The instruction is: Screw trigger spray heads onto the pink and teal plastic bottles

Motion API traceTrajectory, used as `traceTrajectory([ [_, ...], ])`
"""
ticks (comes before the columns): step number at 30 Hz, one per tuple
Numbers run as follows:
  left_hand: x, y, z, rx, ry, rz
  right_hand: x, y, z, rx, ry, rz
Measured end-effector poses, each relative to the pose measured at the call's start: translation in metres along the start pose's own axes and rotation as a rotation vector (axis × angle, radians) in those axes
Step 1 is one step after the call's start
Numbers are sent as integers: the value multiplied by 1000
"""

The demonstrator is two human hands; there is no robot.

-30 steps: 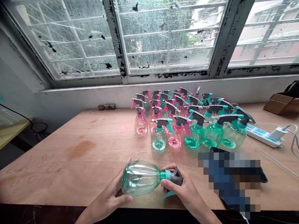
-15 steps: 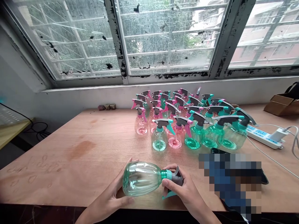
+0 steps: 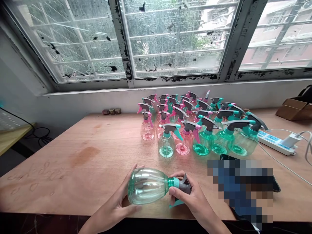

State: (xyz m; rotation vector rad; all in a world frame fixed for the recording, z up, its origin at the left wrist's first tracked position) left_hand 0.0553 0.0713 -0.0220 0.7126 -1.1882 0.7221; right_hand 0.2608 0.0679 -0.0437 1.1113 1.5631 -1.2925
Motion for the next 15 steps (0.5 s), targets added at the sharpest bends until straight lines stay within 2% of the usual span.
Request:
traceTrajectory([
  [3, 1, 0, 1, 21, -15, -37, 0, -1, 1, 0, -1, -3],
  [9, -1, -1, 0, -14, 18, 51, 1, -2, 1, -6, 17, 36],
  [15, 5, 0, 1, 16, -26, -53, -1, -1, 1, 11, 6, 16],
])
Point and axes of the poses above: each hand's wrist, its own z-axis away from the middle knuckle, its own y-axis out of the back of the hand, x = y × z, the point moved 10 cm from there along -z, towards the middle knuckle, and after that the axes turned 11 degrees about y, right-handed, at the moved point
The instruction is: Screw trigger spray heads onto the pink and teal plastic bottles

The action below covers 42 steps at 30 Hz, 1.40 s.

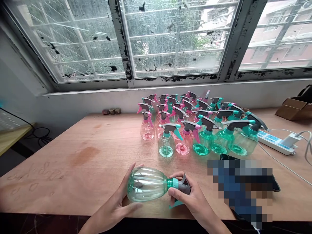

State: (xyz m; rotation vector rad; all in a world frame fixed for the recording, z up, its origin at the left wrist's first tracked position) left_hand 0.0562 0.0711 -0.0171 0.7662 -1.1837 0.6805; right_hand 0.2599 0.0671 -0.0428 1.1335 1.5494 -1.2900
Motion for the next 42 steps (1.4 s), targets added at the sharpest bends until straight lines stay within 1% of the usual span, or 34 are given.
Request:
traceTrajectory([
  [3, 1, -1, 0, -1, 8, 16, 0, 0, 0, -1, 4, -9],
  [7, 2, 2, -1, 19, 15, 61, 1, 0, 0, -16, 12, -8],
  [12, 4, 1, 0, 17, -14, 28, 2, 2, 0, 1, -8, -29],
  [15, 0, -2, 0, -12, -23, 47, 2, 2, 0, 1, -12, -42],
  [19, -8, -3, -1, -25, 17, 100, 2, 0, 0, -30, 0, -30],
  [22, -9, -2, -1, -35, 34, 118, 1, -1, 0, -49, 7, -20],
  [24, -8, -2, 0, -39, 29, 87, 2, -1, 0, -48, 2, -24],
  [28, -7, 1, 0, 17, 17, -6, 5, 0, 0, -53, -3, -45],
  [30, -8, 1, -1, 16, 27, 12, 6, 0, 0, -60, 1, -33],
  [35, -7, -3, -1, -45, 33, 92, 3, -2, 1, -72, 11, -21],
  [39, -5, 0, 0, -2, -1, -15, 2, -2, 1, -55, -4, -40],
  [42, -4, 1, 0, 13, -9, -25, 3, -1, 1, -53, -5, -42],
])
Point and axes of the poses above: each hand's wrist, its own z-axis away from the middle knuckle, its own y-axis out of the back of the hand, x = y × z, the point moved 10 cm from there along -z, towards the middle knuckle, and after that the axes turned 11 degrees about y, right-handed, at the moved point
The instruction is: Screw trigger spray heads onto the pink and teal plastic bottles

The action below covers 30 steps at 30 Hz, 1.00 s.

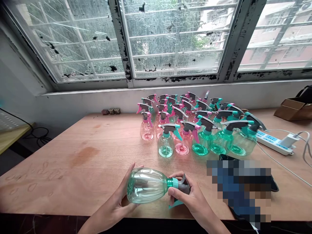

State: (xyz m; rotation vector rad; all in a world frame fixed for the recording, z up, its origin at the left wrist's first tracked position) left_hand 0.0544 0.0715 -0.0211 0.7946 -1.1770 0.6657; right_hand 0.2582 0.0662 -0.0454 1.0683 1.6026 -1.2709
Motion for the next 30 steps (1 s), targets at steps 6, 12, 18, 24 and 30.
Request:
traceTrajectory([
  [6, 1, -3, 1, -54, 21, 130, 2, 0, -1, -12, 13, 27],
  [12, 2, -1, 2, -10, -7, 20, 2, 1, 0, -1, -11, 29],
  [18, -1, -3, 1, -49, 28, 146, 0, 0, 0, -11, 6, 60],
  [24, 4, -1, 2, -21, -10, 88, 1, 0, 0, 5, -11, 36],
  [30, 3, -1, 1, -12, -10, 82, 0, 1, 0, 46, -19, 27],
])
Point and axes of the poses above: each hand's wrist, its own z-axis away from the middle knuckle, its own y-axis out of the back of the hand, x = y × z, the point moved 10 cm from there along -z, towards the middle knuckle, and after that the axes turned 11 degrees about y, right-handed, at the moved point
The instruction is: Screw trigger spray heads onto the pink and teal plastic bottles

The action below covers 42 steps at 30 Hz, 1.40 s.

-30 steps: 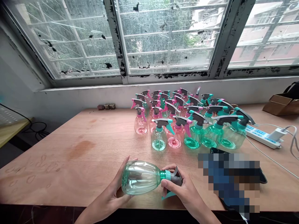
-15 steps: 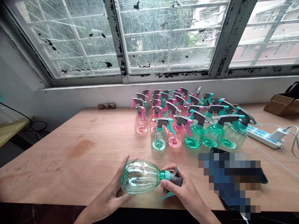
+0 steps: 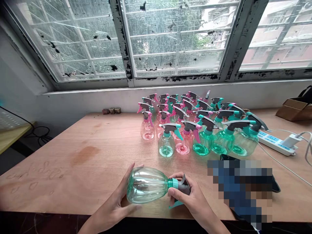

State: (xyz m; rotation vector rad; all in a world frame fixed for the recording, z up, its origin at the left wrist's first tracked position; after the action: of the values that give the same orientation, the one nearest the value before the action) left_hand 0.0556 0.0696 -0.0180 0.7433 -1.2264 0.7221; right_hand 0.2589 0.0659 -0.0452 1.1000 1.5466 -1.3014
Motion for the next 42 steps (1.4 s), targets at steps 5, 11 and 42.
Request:
traceTrajectory([
  [5, -2, 0, -1, -25, 41, 74, -2, 1, 0, 20, 5, 7],
  [11, -1, -1, 0, -19, 7, -15, -4, 3, 0, 54, -4, -16],
  [42, -1, -1, 0, -10, 33, -38, 1, 2, -1, -11, 9, 8],
])
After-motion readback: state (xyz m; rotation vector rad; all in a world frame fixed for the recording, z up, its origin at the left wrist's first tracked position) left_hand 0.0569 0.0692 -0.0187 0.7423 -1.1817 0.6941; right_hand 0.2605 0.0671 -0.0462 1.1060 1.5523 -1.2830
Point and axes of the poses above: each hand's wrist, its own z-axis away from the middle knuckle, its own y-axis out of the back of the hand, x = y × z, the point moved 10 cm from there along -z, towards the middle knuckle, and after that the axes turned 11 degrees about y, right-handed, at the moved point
